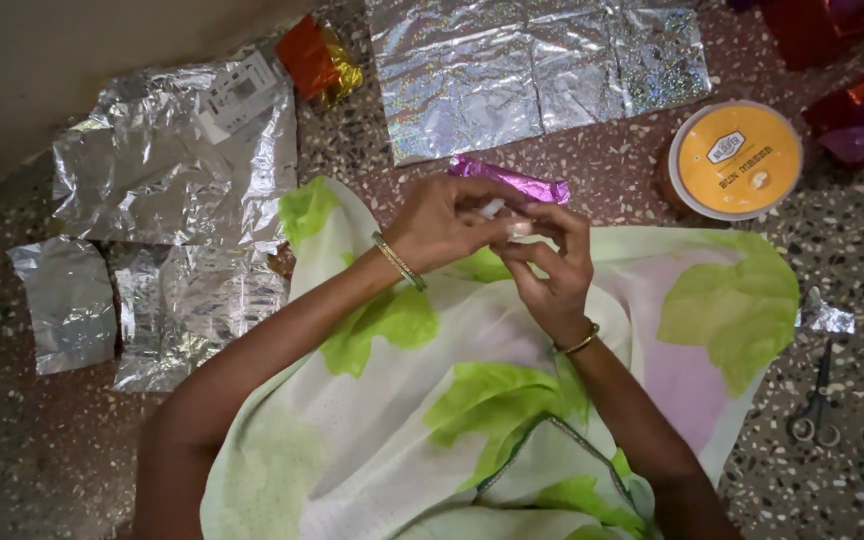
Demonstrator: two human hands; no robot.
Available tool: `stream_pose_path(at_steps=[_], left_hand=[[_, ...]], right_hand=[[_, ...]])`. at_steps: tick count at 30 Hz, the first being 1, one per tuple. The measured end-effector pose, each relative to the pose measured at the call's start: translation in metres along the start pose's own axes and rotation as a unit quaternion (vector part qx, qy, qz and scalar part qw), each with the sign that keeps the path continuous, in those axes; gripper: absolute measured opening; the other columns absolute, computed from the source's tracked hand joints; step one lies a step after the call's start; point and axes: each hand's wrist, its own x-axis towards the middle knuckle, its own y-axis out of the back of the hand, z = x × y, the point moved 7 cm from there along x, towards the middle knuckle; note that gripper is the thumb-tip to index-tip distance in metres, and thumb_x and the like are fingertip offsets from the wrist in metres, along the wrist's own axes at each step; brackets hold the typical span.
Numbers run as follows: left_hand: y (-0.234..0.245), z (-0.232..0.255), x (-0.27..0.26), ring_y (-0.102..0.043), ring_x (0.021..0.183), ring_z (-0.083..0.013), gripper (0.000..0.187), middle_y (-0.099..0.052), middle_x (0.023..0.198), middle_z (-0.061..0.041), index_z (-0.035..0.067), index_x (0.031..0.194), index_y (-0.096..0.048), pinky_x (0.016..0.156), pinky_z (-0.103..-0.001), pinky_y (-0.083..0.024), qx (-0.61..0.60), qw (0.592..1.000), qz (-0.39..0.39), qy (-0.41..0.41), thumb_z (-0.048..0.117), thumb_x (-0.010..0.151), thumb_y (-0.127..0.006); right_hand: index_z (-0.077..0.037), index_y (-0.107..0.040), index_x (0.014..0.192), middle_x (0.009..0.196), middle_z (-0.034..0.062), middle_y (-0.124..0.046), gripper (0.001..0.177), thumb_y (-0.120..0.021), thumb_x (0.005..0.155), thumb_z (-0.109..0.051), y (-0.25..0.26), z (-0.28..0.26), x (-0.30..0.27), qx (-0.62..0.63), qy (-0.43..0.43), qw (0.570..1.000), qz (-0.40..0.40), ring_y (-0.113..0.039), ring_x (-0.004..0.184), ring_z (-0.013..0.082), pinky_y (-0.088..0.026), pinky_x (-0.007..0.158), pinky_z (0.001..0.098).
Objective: The person sits on the floor and repeatedly cuts small pieces of white tape using scissors. They handle the tape roll and scissors, cutting and placing pieces on the floor.
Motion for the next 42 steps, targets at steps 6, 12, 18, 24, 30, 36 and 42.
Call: stream_pose_path(at_steps=[6,12,18,24,30,36,42], left_hand=[[0.01,0.024,-0.008,-0.079,0.097,-0.017,0.051,-0.078,0.107,-0.01,0.006,0.128,-0.067,0.088,-0.03,-0.065,0.078,0.993,0.066,-0.066,0.031,0.086,-0.083],[0.014,0.037,-0.028,-0.076,0.11,-0.0221,0.053,-0.071,0.131,-0.015,0.004,0.137,-0.062,0.097,-0.034,-0.062,0.105,0.991,0.008,-0.084,0.022,0.091,-0.08],[0.016,0.055,-0.045,-0.073,0.115,-0.0233,0.058,-0.071,0.13,-0.014,0.0,0.135,-0.062,0.1,-0.034,-0.059,0.161,0.986,0.0,-0.033,0.007,0.081,-0.082],[0.004,0.081,-0.05,-0.076,0.105,-0.0213,0.055,-0.075,0.118,-0.014,0.003,0.13,-0.068,0.091,-0.033,-0.061,0.25,0.967,-0.009,-0.053,0.015,0.079,-0.085],[-0.004,0.093,-0.054,-0.076,0.104,-0.0222,0.055,-0.074,0.12,-0.015,0.004,0.131,-0.067,0.09,-0.035,-0.06,0.284,0.953,-0.046,-0.096,0.021,0.082,-0.085],[-0.015,0.104,-0.063,-0.075,0.105,-0.0259,0.059,-0.071,0.131,-0.015,0.008,0.14,-0.061,0.091,-0.038,-0.061,0.219,0.956,-0.074,-0.179,0.035,0.091,-0.079],[-0.024,0.087,-0.065,-0.076,0.106,-0.0245,0.06,-0.073,0.128,-0.012,0.013,0.139,-0.063,0.092,-0.04,-0.061,0.184,0.954,-0.103,-0.211,0.044,0.09,-0.077]], right_hand=[[-0.004,-0.076,0.101,0.137,0.0145,-0.057,0.02,-0.08,0.083,0.006,0.01,0.005,-0.006,-0.025,-0.087,0.994,-0.063,-0.066,0.117,0.0249,-0.059,0.095,0.0338],[-0.004,-0.075,0.101,0.118,0.0117,-0.071,0.015,-0.077,0.087,0.0,0.112,0.027,-0.051,-0.169,-0.181,0.969,0.009,-0.065,0.118,0.0284,-0.054,0.1,0.0412],[-0.003,-0.073,0.105,0.115,0.0123,-0.072,0.009,-0.069,0.097,-0.004,0.251,0.07,-0.181,-0.241,-0.337,0.894,0.173,-0.07,0.11,0.0283,-0.058,0.094,0.0362],[-0.001,-0.07,0.117,0.112,0.0228,-0.067,0.025,-0.07,0.091,0.001,0.321,0.12,-0.295,-0.504,-0.352,0.78,0.116,-0.06,0.109,0.0431,-0.048,0.097,0.0522],[-0.001,-0.066,0.117,0.117,0.0237,-0.065,0.034,-0.077,0.088,-0.015,0.342,0.166,-0.356,-0.551,-0.314,0.762,0.133,-0.06,0.11,0.0436,-0.05,0.094,0.0527],[-0.003,-0.073,0.081,0.076,0.0218,-0.069,0.052,-0.083,0.085,-0.054,0.371,0.192,-0.364,-0.56,-0.471,0.676,-0.086,-0.065,0.069,0.0394,-0.052,0.068,0.0539],[-0.002,-0.068,0.113,0.094,0.0107,-0.073,0.022,-0.074,0.099,-0.018,0.375,0.16,-0.378,-0.119,-0.585,0.771,0.221,-0.069,0.079,0.0223,-0.055,0.065,0.0356]])
